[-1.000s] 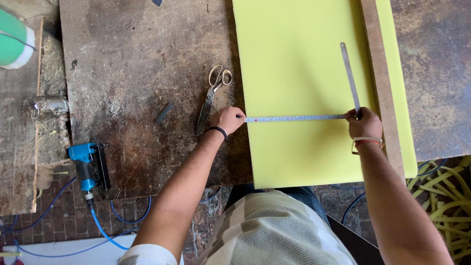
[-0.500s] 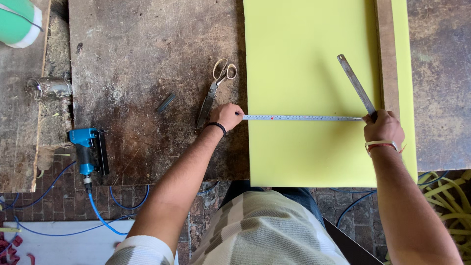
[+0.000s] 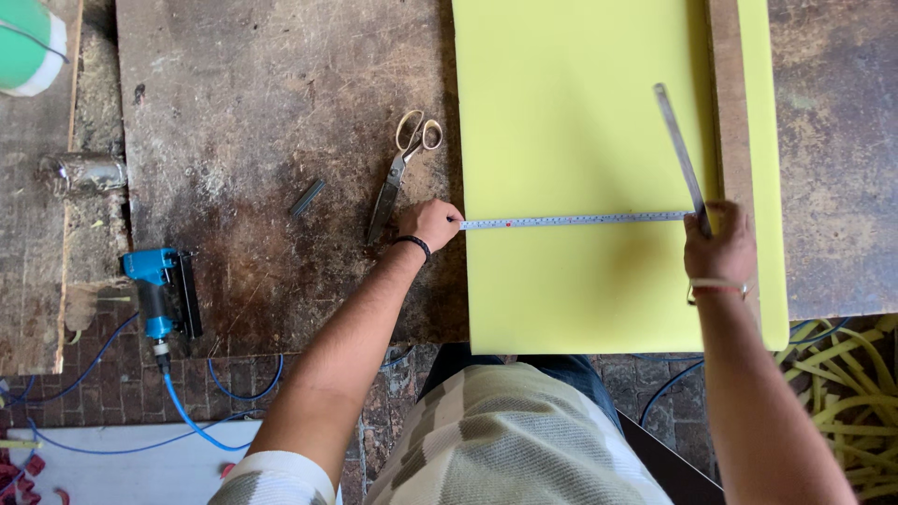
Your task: The person aligns a wooden strip on a large yellow foam sheet, measures it with a tape measure, and cuts the foam along the strip using a long knife. They then move the cut foam aside, apply adhesive from a handheld applicator onto a wooden board, and carry and roll the cut foam sheets.
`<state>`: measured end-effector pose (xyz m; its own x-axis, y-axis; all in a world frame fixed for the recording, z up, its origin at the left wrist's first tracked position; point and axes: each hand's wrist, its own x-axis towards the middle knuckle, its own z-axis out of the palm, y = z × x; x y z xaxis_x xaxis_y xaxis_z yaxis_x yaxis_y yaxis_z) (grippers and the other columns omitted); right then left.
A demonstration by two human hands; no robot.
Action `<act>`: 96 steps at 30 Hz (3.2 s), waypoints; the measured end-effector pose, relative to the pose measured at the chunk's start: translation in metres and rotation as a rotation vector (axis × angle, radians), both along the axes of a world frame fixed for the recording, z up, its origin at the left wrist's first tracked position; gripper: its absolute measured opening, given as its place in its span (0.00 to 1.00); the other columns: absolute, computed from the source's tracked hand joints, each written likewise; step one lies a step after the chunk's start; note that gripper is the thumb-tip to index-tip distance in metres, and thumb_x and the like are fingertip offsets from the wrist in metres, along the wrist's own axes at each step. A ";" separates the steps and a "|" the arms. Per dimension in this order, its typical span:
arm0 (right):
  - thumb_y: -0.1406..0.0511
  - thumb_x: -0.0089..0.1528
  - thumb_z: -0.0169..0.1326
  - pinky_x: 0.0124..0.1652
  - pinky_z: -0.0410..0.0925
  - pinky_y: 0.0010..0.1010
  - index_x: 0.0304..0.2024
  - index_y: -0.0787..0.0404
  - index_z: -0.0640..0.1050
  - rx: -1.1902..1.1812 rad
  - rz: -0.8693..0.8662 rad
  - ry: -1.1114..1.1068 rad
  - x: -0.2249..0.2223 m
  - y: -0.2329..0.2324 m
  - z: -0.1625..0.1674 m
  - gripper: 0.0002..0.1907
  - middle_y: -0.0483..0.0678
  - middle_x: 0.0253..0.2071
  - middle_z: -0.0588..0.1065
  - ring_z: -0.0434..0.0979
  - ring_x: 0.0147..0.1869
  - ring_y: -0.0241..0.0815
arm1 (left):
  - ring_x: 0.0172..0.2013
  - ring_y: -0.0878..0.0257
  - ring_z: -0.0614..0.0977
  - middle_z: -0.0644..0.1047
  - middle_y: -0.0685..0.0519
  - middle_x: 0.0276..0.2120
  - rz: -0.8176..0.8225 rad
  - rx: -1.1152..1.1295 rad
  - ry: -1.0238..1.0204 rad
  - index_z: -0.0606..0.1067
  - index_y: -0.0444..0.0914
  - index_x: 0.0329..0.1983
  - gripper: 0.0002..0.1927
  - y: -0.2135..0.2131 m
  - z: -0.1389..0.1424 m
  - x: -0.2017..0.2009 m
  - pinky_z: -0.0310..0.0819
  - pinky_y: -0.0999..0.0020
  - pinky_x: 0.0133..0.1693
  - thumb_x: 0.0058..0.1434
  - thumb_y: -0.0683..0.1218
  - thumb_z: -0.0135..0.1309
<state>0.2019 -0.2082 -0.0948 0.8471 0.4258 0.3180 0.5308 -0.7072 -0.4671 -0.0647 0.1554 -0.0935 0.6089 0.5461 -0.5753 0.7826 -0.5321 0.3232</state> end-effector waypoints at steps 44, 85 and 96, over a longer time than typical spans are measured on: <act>0.53 0.69 0.51 0.45 0.75 0.44 0.61 0.40 0.79 -0.512 -0.354 0.503 -0.086 -0.147 0.021 0.18 0.53 0.42 0.82 0.84 0.44 0.54 | 0.32 0.65 0.82 0.84 0.60 0.35 0.047 -0.025 0.047 0.84 0.54 0.47 0.09 -0.029 0.002 0.002 0.76 0.66 0.35 0.65 0.50 0.58; 0.66 0.66 0.60 0.30 0.71 0.28 0.59 0.66 0.76 0.313 -0.076 0.585 0.111 0.113 -0.010 0.20 0.50 0.41 0.80 0.80 0.36 0.37 | 0.40 0.59 0.85 0.85 0.56 0.39 0.179 0.115 -0.182 0.86 0.52 0.38 0.06 0.285 -0.003 0.235 0.80 0.61 0.46 0.60 0.49 0.60; 0.64 0.68 0.60 0.38 0.73 0.32 0.60 0.66 0.77 0.057 -0.103 0.506 0.133 0.144 -0.018 0.19 0.55 0.40 0.81 0.82 0.36 0.41 | 0.42 0.64 0.84 0.84 0.59 0.39 0.110 0.060 -0.155 0.85 0.51 0.40 0.06 0.302 -0.023 0.243 0.79 0.61 0.48 0.61 0.48 0.61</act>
<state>0.3350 -0.0642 -0.1130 0.9374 0.3263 -0.1217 0.1578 -0.7095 -0.6868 0.1787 0.4573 -0.1168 0.6226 0.6446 -0.4437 0.7803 -0.4684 0.4144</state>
